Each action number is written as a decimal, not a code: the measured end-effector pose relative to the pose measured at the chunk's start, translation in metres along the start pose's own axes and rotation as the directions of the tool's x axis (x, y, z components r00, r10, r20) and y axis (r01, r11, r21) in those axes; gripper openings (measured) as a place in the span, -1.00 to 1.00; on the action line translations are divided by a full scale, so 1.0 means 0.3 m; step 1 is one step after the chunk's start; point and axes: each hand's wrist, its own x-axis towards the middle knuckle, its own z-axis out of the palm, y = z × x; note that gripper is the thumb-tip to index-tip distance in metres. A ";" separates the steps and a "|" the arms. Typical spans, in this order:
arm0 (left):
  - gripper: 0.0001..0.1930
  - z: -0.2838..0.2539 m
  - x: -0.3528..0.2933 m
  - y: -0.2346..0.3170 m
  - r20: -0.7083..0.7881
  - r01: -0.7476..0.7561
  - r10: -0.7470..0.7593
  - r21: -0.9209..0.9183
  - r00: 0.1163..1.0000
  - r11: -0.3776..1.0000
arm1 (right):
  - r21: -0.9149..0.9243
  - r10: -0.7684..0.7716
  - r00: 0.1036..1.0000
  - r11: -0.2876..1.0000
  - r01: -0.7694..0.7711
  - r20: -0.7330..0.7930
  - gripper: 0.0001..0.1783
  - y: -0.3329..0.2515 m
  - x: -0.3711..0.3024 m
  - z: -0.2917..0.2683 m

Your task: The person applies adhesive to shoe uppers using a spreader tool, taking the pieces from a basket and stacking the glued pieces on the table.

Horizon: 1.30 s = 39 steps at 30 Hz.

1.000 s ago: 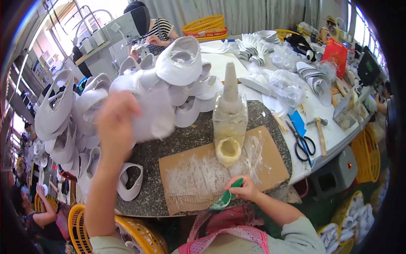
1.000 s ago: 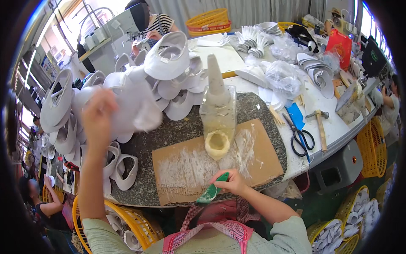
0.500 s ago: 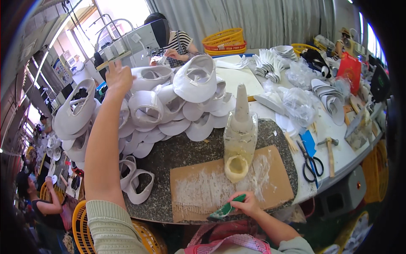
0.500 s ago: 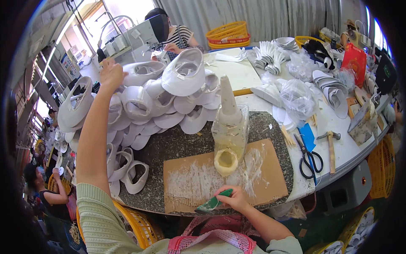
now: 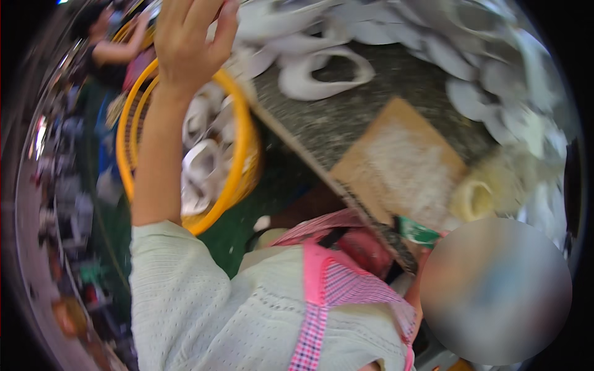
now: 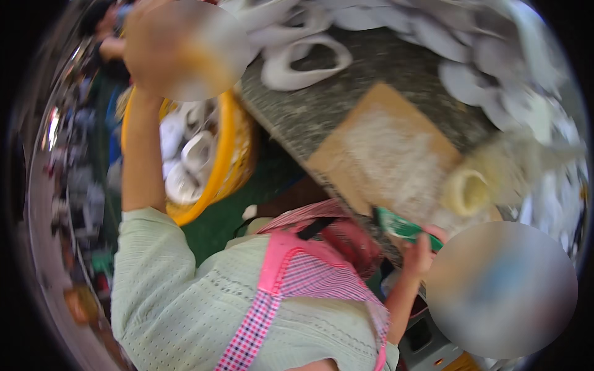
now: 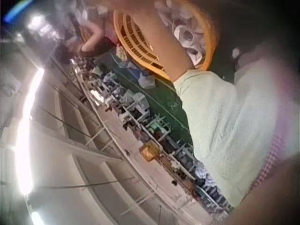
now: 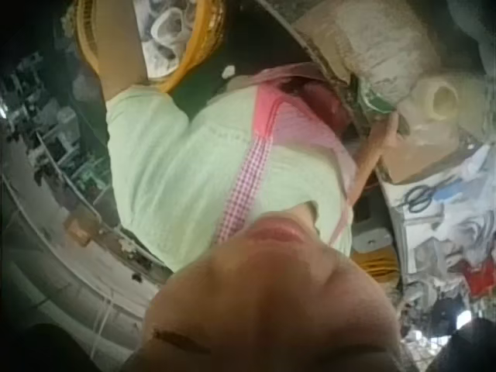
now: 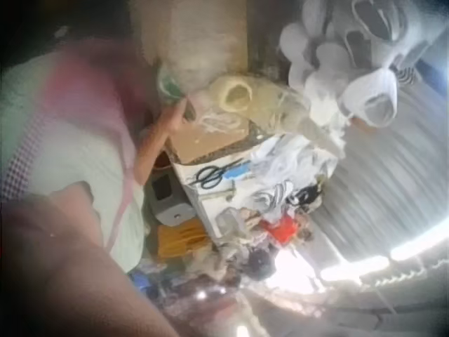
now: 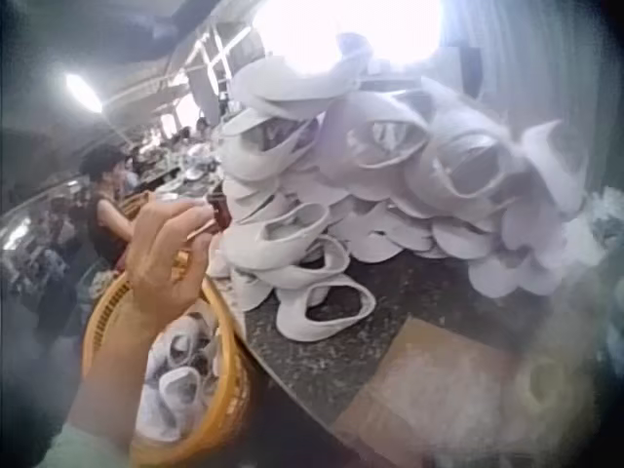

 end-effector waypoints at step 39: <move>-0.80 0.257 -0.162 0.583 0.916 0.905 -0.039 -0.386 0.398 0.179 | -0.523 -0.415 0.873 0.819 0.237 -0.255 -0.87 -0.293 0.134 -0.027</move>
